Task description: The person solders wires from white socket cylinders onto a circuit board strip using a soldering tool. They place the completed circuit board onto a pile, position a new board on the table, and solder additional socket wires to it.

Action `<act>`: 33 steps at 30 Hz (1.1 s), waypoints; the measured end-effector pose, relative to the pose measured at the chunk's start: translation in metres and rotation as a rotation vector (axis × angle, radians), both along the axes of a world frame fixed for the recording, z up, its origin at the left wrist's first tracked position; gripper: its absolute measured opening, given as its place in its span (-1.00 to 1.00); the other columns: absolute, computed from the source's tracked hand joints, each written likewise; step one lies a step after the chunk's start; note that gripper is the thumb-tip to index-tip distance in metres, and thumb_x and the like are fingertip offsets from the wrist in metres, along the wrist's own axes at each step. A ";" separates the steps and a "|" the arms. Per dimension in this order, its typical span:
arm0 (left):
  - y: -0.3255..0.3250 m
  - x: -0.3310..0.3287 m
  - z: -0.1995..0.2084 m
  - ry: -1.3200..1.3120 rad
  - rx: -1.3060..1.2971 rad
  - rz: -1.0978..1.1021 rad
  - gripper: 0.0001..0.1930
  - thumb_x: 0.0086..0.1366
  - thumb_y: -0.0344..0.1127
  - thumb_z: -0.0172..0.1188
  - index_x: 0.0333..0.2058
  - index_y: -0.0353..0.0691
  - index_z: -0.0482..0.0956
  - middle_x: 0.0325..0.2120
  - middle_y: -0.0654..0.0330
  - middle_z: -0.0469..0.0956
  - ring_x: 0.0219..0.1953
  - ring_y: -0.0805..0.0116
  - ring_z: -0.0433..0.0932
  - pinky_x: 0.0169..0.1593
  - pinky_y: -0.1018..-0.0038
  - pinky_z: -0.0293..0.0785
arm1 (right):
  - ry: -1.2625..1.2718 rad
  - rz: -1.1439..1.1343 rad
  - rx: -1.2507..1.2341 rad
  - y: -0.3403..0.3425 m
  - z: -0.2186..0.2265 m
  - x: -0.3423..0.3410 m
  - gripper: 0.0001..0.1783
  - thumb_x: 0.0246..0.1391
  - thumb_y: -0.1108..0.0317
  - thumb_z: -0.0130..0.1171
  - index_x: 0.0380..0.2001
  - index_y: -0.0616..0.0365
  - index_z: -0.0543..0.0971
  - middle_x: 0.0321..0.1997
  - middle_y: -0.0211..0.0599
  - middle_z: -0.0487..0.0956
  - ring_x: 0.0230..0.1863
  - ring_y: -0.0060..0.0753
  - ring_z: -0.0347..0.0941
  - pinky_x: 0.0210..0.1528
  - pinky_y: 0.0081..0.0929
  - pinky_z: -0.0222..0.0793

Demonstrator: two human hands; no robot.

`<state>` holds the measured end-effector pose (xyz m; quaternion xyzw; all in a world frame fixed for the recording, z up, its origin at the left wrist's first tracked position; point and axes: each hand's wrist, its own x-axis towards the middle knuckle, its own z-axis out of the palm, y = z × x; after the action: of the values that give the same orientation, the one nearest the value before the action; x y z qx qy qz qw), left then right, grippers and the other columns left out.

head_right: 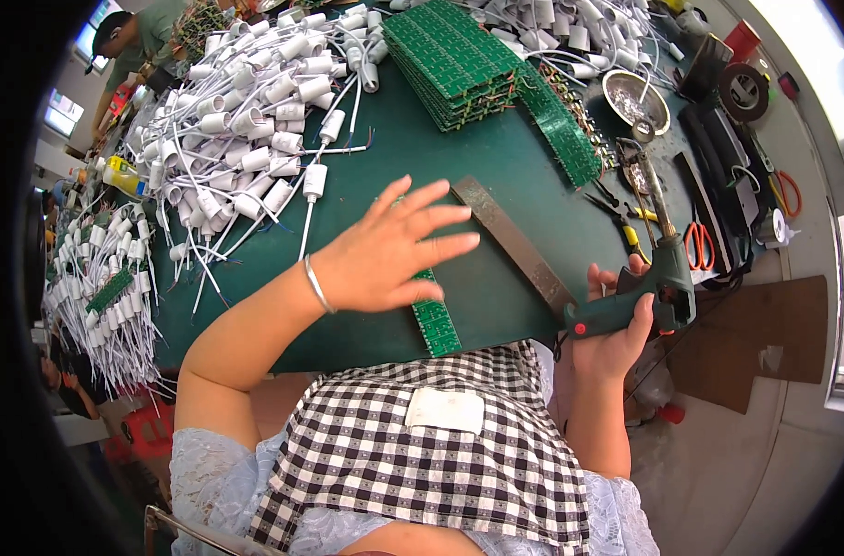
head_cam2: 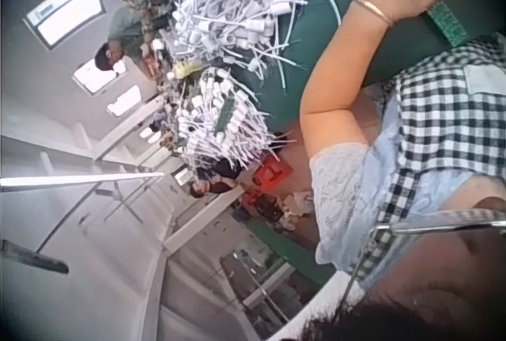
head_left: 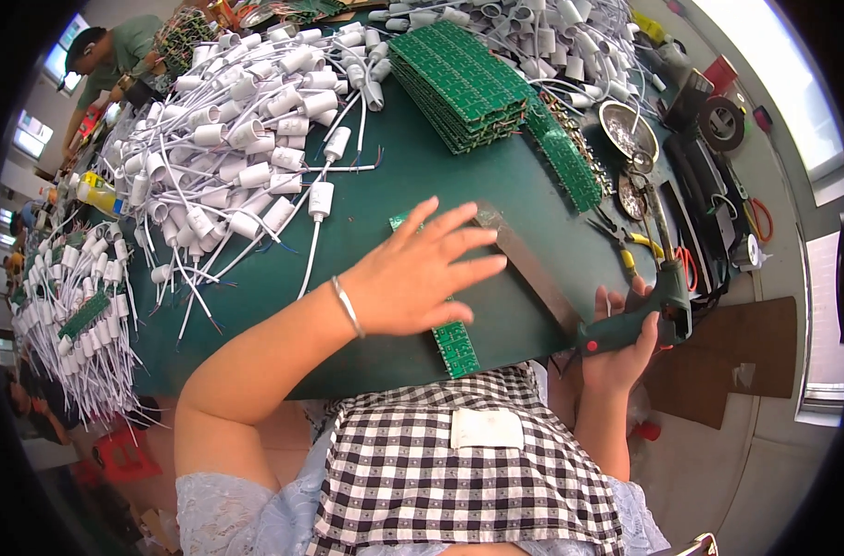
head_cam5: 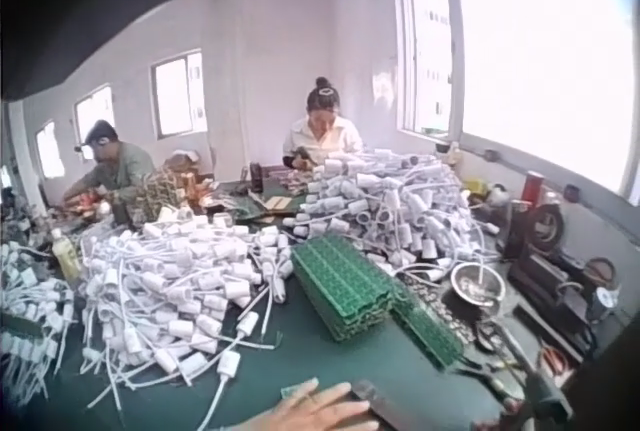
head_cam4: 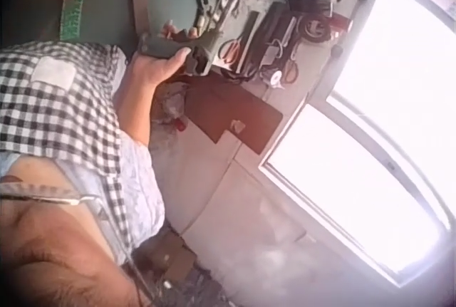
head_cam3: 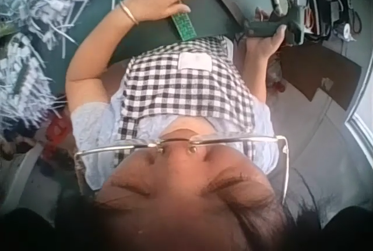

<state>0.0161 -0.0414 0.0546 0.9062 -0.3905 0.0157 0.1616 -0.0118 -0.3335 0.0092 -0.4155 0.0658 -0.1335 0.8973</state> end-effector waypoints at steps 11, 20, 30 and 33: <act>-0.022 0.084 -0.033 0.063 0.046 -0.042 -0.64 0.07 -0.20 0.28 -0.16 -0.15 0.48 -0.18 0.19 0.40 -0.05 0.18 0.36 0.07 0.29 0.30 | 0.037 -0.002 -0.008 0.004 -0.028 -0.028 -0.51 0.19 0.09 -0.05 0.12 0.05 0.24 0.17 -0.37 0.30 -0.09 -0.37 0.36 0.12 -0.29 0.25; -0.016 0.002 -0.033 -0.141 -0.148 0.284 -0.58 -0.10 -0.09 0.36 -0.25 -0.12 0.53 -0.41 0.26 0.34 -0.31 0.26 0.35 -0.13 0.32 0.22 | 0.044 -0.049 -0.034 0.025 -0.013 0.032 -0.57 0.22 0.17 -0.09 0.10 0.11 0.28 0.11 -0.28 0.35 -0.07 -0.37 0.38 0.12 -0.33 0.23; -0.013 -0.010 -0.042 -0.153 -0.215 0.426 -0.56 -0.05 -0.01 0.33 -0.23 -0.11 0.53 -0.33 0.26 0.37 -0.18 0.23 0.34 -0.06 0.30 0.22 | 0.039 0.026 -0.138 0.031 -0.013 0.063 -0.59 0.26 0.11 -0.15 0.10 0.02 0.30 0.13 -0.41 0.37 -0.05 -0.42 0.35 0.07 -0.43 0.23; 0.019 -0.003 -0.024 -0.219 -0.273 0.591 -0.49 -0.01 0.05 0.31 -0.17 -0.14 0.47 -0.27 0.18 0.40 -0.15 0.12 0.36 -0.07 0.25 0.26 | 0.006 0.000 -0.134 0.029 -0.011 0.057 -0.57 0.24 0.07 -0.10 0.08 0.03 0.31 0.14 -0.35 0.35 -0.03 -0.42 0.35 0.12 -0.39 0.20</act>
<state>0.0134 -0.0223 0.0306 0.9430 -0.1203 0.2113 0.2271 0.0450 -0.3049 -0.0022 -0.4749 0.0595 -0.1366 0.8673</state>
